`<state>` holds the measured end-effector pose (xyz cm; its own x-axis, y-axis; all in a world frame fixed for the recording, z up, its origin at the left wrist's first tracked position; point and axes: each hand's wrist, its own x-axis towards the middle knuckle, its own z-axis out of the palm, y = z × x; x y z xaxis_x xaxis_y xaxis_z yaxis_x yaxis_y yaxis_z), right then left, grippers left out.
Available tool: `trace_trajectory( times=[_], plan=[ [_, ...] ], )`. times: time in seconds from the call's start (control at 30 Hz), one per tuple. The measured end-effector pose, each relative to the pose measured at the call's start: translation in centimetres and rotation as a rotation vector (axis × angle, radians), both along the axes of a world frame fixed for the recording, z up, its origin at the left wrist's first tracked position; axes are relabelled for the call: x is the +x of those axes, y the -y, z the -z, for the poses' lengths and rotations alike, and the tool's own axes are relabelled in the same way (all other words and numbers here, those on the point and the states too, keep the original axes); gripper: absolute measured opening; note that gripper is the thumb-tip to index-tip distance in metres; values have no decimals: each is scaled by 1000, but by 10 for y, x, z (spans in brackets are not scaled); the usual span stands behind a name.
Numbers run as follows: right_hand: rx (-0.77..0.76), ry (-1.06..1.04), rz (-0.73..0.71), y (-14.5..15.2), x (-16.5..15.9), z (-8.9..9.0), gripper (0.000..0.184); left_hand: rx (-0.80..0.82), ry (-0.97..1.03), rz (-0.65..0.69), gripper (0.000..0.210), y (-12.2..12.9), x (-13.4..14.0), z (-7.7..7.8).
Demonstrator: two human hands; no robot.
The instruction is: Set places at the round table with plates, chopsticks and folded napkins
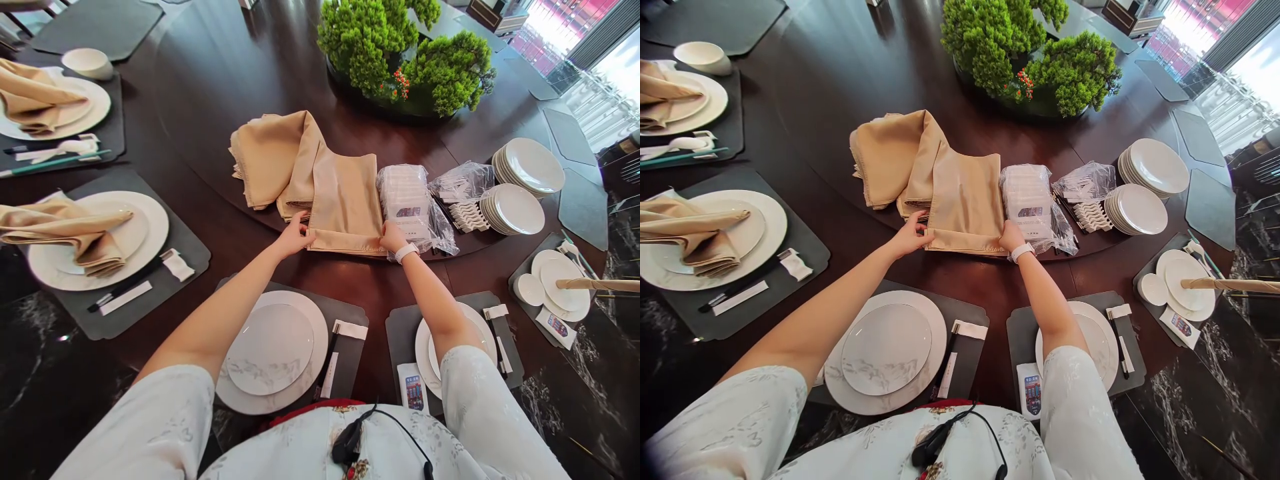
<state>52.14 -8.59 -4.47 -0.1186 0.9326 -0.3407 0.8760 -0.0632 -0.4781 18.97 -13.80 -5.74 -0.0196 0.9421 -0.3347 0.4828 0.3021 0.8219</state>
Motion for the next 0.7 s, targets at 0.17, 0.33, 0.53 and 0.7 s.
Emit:
trace_trajectory(
  times=[0.17,0.33,0.53,0.7],
  plan=[
    [89,-257,-15,12,2,-7,57,295,-272,143,80,0,-6,-18],
    [304,-259,-92,24,-3,-11,60,447,-476,116,62,2,-6,-26],
    [415,-103,-88,42,-7,3,27,478,-602,6,39,11,3,-16],
    [426,-38,-266,67,12,13,24,487,-608,55,20,35,9,-4]
  ],
)
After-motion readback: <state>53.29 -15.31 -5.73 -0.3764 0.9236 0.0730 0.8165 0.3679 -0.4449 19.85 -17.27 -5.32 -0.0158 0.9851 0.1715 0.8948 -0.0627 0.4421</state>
